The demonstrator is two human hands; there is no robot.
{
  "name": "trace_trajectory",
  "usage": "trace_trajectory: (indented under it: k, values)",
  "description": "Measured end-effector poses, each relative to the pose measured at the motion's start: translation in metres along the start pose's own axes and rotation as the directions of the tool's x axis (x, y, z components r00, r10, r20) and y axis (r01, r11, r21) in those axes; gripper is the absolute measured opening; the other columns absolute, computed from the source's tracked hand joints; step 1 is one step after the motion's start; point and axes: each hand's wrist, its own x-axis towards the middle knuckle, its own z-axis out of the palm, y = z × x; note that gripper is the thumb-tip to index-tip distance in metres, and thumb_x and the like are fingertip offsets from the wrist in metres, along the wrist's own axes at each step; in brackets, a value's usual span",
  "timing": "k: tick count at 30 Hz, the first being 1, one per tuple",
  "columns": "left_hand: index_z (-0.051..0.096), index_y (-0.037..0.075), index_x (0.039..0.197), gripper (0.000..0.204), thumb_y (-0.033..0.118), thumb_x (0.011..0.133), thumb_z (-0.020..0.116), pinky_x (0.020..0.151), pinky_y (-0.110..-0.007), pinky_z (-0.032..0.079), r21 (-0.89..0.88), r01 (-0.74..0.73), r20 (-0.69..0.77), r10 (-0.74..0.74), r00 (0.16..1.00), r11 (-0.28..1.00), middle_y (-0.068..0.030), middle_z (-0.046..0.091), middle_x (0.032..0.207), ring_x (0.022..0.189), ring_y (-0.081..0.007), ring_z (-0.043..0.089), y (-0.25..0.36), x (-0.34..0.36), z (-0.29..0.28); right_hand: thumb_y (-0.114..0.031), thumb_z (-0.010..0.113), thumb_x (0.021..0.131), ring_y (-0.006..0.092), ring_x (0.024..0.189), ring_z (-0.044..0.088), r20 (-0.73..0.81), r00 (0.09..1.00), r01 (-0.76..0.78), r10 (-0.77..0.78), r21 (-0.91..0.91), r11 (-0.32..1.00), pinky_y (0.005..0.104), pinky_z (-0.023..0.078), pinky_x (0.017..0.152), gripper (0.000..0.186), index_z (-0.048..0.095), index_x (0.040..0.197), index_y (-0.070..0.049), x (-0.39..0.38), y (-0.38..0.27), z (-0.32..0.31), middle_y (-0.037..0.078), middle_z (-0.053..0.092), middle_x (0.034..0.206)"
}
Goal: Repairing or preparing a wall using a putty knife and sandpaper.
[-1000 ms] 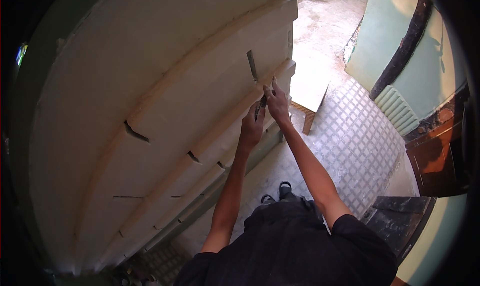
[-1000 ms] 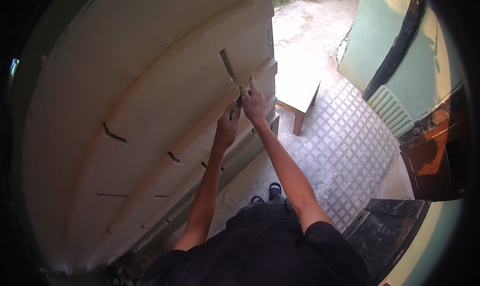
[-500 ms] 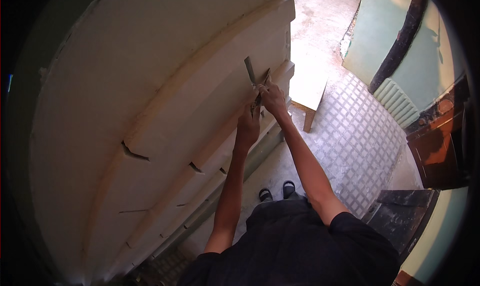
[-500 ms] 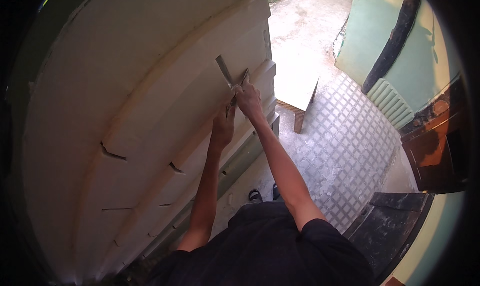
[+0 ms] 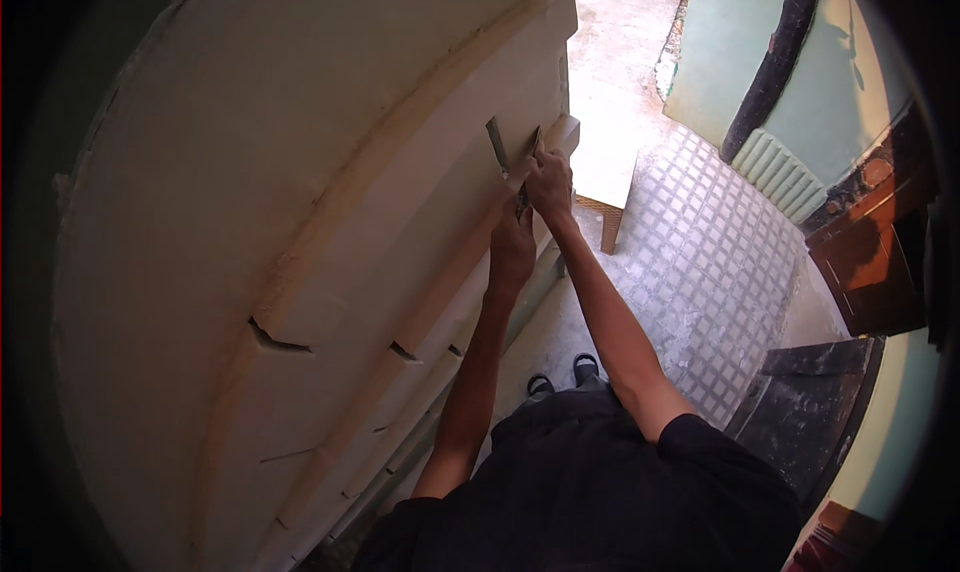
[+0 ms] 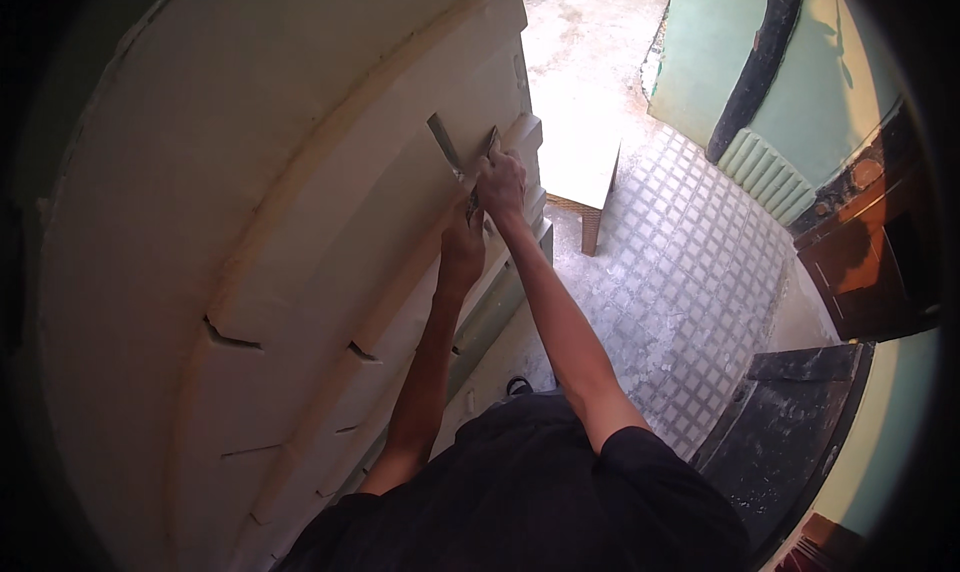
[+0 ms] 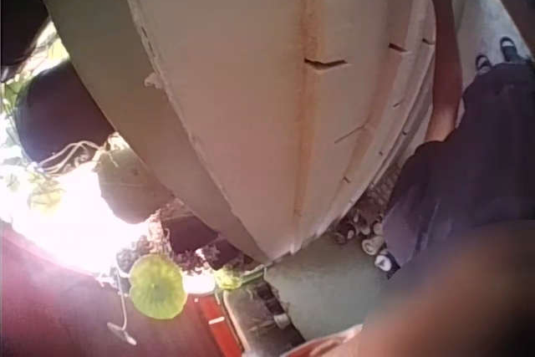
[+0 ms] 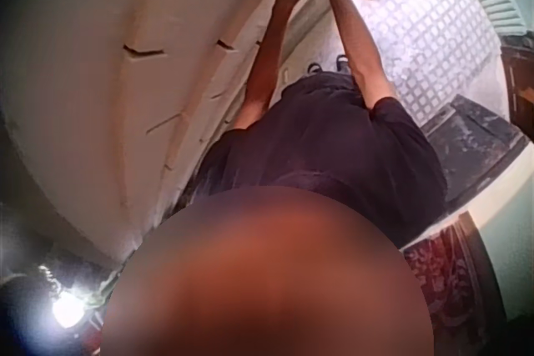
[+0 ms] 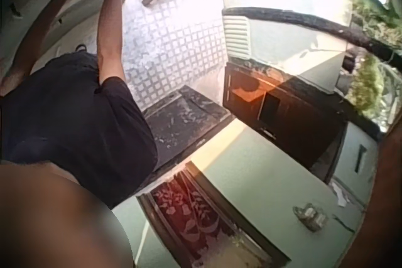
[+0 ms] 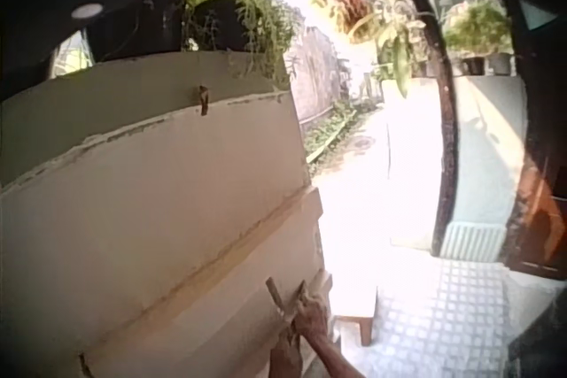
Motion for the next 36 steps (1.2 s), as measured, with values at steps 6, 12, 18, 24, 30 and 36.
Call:
trace_trajectory:
  k: [6,12,18,24,30,36]
  values:
    - [0.047,-0.003,0.119,0.028,0.016,0.098,0.043,0.075,-0.043,0.045,0.066,0.01,0.007,-0.011,1.0,0.998,-0.0281,0.058,0.1,0.096,-0.0416,0.059,-0.016,0.003,-0.004,-0.015,0.052,0.081,0.0398,0.085,0.056,0.022,0.999,0.025,-0.028,0.114,0.993,0.0479,0.042,0.077,0.022,0.061,0.084,0.006,-0.006,-0.005,0.012,0.024,0.056,0.085]
    - [0.047,-0.005,0.112,0.023,0.012,0.097,0.043,0.076,-0.046,0.044,0.033,-0.14,-0.081,0.142,0.987,0.99,-0.0296,0.058,0.098,0.095,-0.0453,0.056,-0.005,0.012,0.011,-0.012,0.052,0.08,0.0383,0.077,0.055,-0.008,0.995,0.095,-0.095,0.148,0.984,0.0469,0.042,0.071,0.018,0.057,0.079,0.006,0.013,0.01,0.005,0.023,0.053,0.079]
    - [0.045,-0.006,0.113,0.024,0.013,0.097,0.043,0.076,-0.045,0.044,0.027,-0.04,-0.031,0.041,0.999,0.999,-0.0312,0.057,0.099,0.097,-0.0469,0.055,-0.007,0.007,0.022,-0.011,0.053,0.079,0.0394,0.077,0.054,-0.063,0.977,0.213,-0.205,0.156,0.964,0.0464,0.042,0.069,0.018,0.054,0.076,0.006,0.014,0.018,0.006,0.024,0.052,0.078]
    - [0.045,-0.004,0.111,0.027,0.019,0.097,0.045,0.071,-0.05,0.045,0.065,-0.135,-0.073,0.139,0.988,0.989,-0.0313,0.059,0.095,0.093,-0.0483,0.056,-0.008,0.026,0.022,-0.012,0.052,0.081,0.0393,0.074,0.055,-0.039,0.981,0.194,-0.191,0.109,0.975,0.0459,0.042,0.069,0.018,0.054,0.077,0.006,0.038,0.02,0.005,0.024,0.052,0.077]
    - [0.045,-0.004,0.111,0.027,0.019,0.097,0.044,0.07,-0.051,0.045,0.106,-0.155,-0.145,0.17,0.975,0.982,-0.0321,0.059,0.094,0.092,-0.0484,0.056,-0.006,0.018,0.033,-0.013,0.053,0.081,0.04,0.074,0.054,-0.049,0.974,0.227,-0.221,0.164,0.96,0.0453,0.043,0.069,0.019,0.055,0.078,0.006,0.025,0.027,0.007,0.024,0.053,0.074]
    - [0.044,-0.004,0.114,0.027,0.018,0.097,0.043,0.073,-0.051,0.045,0.096,-0.097,-0.07,0.104,0.992,0.991,-0.0319,0.06,0.096,0.092,-0.0477,0.057,-0.005,0.024,0.034,-0.011,0.052,0.081,0.0371,0.073,0.055,-0.056,0.982,0.189,-0.183,0.135,0.973,0.0449,0.043,0.069,0.017,0.055,0.079,0.006,0.033,0.03,0.007,0.022,0.052,0.074]
